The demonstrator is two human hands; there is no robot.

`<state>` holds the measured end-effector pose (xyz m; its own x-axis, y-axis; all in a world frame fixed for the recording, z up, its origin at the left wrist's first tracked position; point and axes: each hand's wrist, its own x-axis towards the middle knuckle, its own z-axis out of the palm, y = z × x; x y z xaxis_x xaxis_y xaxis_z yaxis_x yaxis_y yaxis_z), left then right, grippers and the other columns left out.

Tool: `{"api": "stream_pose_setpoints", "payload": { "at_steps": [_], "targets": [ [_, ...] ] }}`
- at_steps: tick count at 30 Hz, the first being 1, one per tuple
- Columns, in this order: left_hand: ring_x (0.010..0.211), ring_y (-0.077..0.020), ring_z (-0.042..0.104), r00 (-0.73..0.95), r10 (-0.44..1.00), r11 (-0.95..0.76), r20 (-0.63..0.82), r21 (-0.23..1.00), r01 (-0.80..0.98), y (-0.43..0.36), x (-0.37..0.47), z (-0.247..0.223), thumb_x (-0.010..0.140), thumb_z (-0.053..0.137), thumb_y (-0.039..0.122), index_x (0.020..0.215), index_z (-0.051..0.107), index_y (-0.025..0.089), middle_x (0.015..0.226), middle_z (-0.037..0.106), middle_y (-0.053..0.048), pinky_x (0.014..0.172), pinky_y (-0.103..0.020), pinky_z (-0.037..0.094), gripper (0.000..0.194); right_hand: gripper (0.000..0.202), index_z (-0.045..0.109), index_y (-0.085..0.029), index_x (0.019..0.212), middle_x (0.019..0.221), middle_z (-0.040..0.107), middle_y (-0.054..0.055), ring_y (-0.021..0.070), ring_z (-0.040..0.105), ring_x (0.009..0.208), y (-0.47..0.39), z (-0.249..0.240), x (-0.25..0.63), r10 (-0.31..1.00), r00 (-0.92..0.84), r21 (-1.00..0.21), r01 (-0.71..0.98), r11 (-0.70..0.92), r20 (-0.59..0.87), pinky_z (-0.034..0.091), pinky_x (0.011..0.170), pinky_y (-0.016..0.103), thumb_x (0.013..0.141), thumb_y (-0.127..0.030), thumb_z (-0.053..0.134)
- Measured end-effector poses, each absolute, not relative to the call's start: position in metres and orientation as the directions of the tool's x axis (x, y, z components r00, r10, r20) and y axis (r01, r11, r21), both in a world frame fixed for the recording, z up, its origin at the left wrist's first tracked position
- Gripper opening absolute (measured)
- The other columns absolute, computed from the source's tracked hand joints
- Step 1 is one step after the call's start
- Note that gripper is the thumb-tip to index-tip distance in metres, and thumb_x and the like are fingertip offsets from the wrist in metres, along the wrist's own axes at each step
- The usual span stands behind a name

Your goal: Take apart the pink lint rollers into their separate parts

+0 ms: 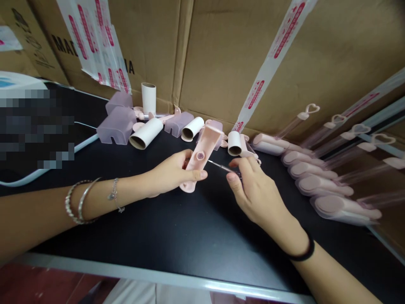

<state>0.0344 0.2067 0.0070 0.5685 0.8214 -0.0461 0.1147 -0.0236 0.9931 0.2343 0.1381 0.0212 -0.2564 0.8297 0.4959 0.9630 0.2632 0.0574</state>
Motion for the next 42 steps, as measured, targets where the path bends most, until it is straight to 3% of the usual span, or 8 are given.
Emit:
{"api": "stream_pose_setpoints", "payload": {
  "at_steps": [3, 8, 13, 18, 23, 31, 42],
  "targets": [
    [0.065, -0.0112, 0.055, 0.618, 0.779, 0.002, -0.111, 0.985, 0.174, 0.203, 0.034, 0.010, 0.072, 0.069, 0.038, 0.081, 0.052, 0.016, 0.073, 0.056, 0.002, 0.061, -0.024, 0.043, 0.029, 0.037, 0.053, -0.020, 0.083, 0.082, 0.058, 0.006, 0.0153, 0.056, 0.060, 0.137, 0.022, 0.233, 0.836, -0.307, 0.145, 0.952, 0.270, 0.455, 0.034, 0.045, 0.025, 0.096, -0.041, 0.026],
    [0.054, -0.0102, 0.054, 0.694, 0.693, 0.075, -0.193, 0.978, 0.197, 0.200, 0.035, 0.012, 0.077, 0.062, 0.037, 0.069, 0.051, 0.016, 0.060, 0.056, 0.002, 0.054, -0.023, 0.042, 0.026, 0.036, 0.048, -0.022, 0.073, 0.057, 0.054, -0.001, 0.0135, 0.051, 0.045, 0.131, 0.032, 0.241, 0.808, -0.379, 0.235, 0.924, 0.302, 0.450, 0.024, 0.041, 0.025, 0.094, -0.045, 0.032],
    [0.047, -0.0070, 0.048, 0.663, 0.713, 0.139, -0.228, 0.973, 0.185, 0.195, 0.037, 0.014, 0.078, 0.063, 0.035, 0.070, 0.050, 0.015, 0.056, 0.052, 0.004, 0.047, -0.020, 0.036, 0.025, 0.032, 0.048, -0.021, 0.074, 0.061, 0.056, 0.002, 0.0137, 0.048, 0.044, 0.115, 0.047, 0.239, 0.782, -0.429, 0.369, 0.888, 0.274, 0.452, 0.025, 0.044, 0.027, 0.095, -0.034, 0.028],
    [0.041, -0.0036, 0.040, 0.663, 0.708, 0.215, -0.242, 0.969, 0.124, 0.181, 0.043, 0.015, 0.080, 0.060, 0.031, 0.063, 0.047, 0.014, 0.050, 0.046, 0.006, 0.042, -0.016, 0.032, 0.027, 0.030, 0.051, -0.021, 0.070, 0.050, 0.046, -0.002, 0.0110, 0.037, 0.039, 0.087, 0.061, 0.238, 0.743, -0.481, 0.465, 0.847, 0.256, 0.466, 0.019, 0.046, 0.028, 0.093, -0.035, 0.037],
    [0.037, -0.0058, 0.046, 0.688, 0.675, 0.199, -0.266, 0.964, 0.177, 0.174, 0.044, 0.015, 0.081, 0.056, 0.040, 0.069, 0.052, 0.014, 0.053, 0.055, 0.003, 0.033, -0.015, 0.030, 0.029, 0.025, 0.053, -0.020, 0.076, 0.055, 0.047, -0.002, 0.0106, 0.039, 0.042, 0.075, 0.065, 0.241, 0.748, -0.466, 0.495, 0.843, 0.212, 0.473, 0.019, 0.049, 0.028, 0.092, -0.034, 0.041],
    [0.033, -0.0071, 0.047, 0.614, 0.744, 0.182, -0.266, 0.963, 0.197, 0.175, 0.041, 0.012, 0.080, 0.054, 0.042, 0.076, 0.052, 0.016, 0.054, 0.059, 0.002, 0.029, -0.014, 0.029, 0.027, 0.035, 0.035, -0.023, 0.060, 0.045, 0.032, -0.004, 0.0128, 0.036, 0.031, 0.086, 0.062, 0.235, 0.755, -0.470, 0.532, 0.825, 0.192, 0.457, 0.011, 0.044, 0.025, 0.093, -0.033, 0.032],
    [0.029, -0.0049, 0.039, 0.527, 0.797, 0.221, -0.295, 0.955, 0.200, 0.177, 0.043, 0.017, 0.084, 0.049, 0.035, 0.077, 0.049, 0.016, 0.050, 0.055, 0.003, 0.025, -0.012, 0.024, 0.021, 0.034, 0.037, -0.022, 0.063, 0.044, 0.045, -0.002, 0.0128, 0.040, 0.029, 0.106, 0.050, 0.243, 0.754, -0.474, 0.496, 0.838, 0.228, 0.455, 0.011, 0.039, 0.023, 0.093, -0.038, 0.034]
  ]
}}
